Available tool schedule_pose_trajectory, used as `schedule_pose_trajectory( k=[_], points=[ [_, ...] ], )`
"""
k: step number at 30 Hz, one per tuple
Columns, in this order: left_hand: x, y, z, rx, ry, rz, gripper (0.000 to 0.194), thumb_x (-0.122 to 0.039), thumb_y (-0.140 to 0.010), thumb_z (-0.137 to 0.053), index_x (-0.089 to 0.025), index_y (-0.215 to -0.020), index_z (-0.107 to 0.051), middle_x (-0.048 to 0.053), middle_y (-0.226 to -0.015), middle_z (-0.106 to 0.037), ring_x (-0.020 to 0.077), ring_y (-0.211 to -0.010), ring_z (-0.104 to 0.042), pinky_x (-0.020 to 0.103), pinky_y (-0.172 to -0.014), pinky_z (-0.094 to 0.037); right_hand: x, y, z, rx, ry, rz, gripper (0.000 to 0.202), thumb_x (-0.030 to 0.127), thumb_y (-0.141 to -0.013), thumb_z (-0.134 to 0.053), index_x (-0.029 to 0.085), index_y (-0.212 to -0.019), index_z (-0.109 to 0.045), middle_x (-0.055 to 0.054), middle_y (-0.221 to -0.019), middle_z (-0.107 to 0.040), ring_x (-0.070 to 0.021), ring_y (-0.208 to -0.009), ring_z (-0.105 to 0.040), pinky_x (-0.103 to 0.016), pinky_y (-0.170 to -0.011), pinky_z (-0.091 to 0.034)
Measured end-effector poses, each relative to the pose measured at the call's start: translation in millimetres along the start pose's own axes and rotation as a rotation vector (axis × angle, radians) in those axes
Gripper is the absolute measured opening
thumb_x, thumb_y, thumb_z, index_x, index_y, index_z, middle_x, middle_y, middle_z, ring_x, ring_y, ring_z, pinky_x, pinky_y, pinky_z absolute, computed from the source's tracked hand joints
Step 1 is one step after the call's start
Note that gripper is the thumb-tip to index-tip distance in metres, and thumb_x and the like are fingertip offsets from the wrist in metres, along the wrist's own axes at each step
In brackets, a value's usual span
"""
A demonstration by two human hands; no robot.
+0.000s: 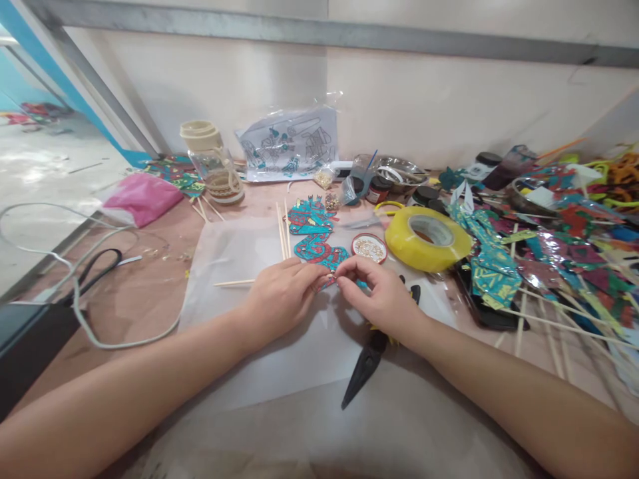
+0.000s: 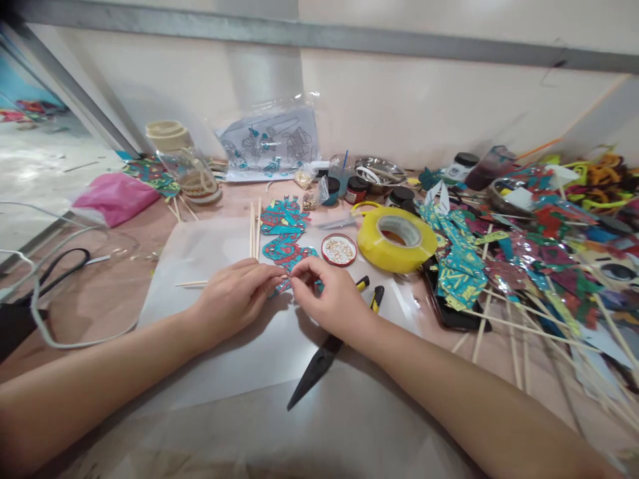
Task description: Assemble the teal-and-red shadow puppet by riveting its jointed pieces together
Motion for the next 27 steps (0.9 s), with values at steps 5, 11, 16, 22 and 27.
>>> schedule_pose_trajectory(
  k=[5, 11, 16, 22, 27],
  points=[
    [-1.8, 1.7, -2.2, -0.013, 0.002, -0.015, 0.019, -0.023, -0.097, -0.044, -0.015, -0.097, -0.061, 0.004, -0.087, -0.072, 0.0188, -0.074, -0.063, 0.031, -0.069, -0.051, 2.6, 1.3, -0.7, -0.02, 0.08, 0.066, 0.003, 0.022, -0.084, -0.058, 0.019, -0.086, -0.058, 0.004, -0.069, -0.059, -0.0089, -0.063, -0.054, -0.019, -0.06, -0.042],
    [-1.3, 2.0, -2.3, 0.011, 0.026, 0.012, 0.021, -0.025, -0.097, -0.042, -0.016, -0.099, -0.061, 0.004, -0.085, -0.071, 0.0194, -0.076, -0.064, 0.032, -0.069, -0.051, 5.5, 3.2, 1.7, -0.056, 0.148, 0.105, 0.005, 0.02, -0.086, -0.055, 0.019, -0.086, -0.06, 0.004, -0.069, -0.06, -0.0087, -0.063, -0.055, -0.018, -0.059, -0.041],
    [0.4, 1.5, -2.0, 0.039, 0.033, 0.037, 0.021, -0.026, -0.098, -0.042, -0.017, -0.103, -0.061, 0.003, -0.084, -0.069, 0.0193, -0.077, -0.064, 0.031, -0.069, -0.05, 4.6, 2.2, 1.0, -0.047, 0.11, 0.087, 0.007, 0.02, -0.086, -0.054, 0.019, -0.085, -0.061, 0.003, -0.069, -0.061, -0.0091, -0.064, -0.056, -0.019, -0.059, -0.042],
    [0.2, 0.9, -3.5, 0.031, 0.014, 0.027, 0.02, -0.026, -0.097, -0.044, -0.017, -0.099, -0.062, 0.003, -0.084, -0.069, 0.0189, -0.077, -0.064, 0.031, -0.069, -0.05, 6.1, 1.8, -1.4, 0.009, 0.106, 0.067, 0.006, 0.022, -0.085, -0.055, 0.018, -0.084, -0.06, 0.002, -0.071, -0.064, -0.0098, -0.064, -0.057, -0.02, -0.062, -0.043],
    [-1.5, 0.9, -2.5, 0.024, -0.003, 0.011, 0.022, -0.027, -0.098, -0.043, -0.016, -0.097, -0.062, 0.004, -0.084, -0.07, 0.0192, -0.077, -0.065, 0.031, -0.069, -0.05, 5.1, 2.7, -0.9, 0.013, 0.092, 0.052, 0.009, 0.025, -0.087, -0.054, 0.019, -0.085, -0.06, 0.002, -0.072, -0.065, -0.01, -0.066, -0.057, -0.02, -0.062, -0.043]
  ],
)
Point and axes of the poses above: each hand's wrist, its own y-axis away from the middle knuckle, its own z-axis out of the back of the hand, x = y × z, the point moved 4 cm from there along -y, towards the middle knuckle
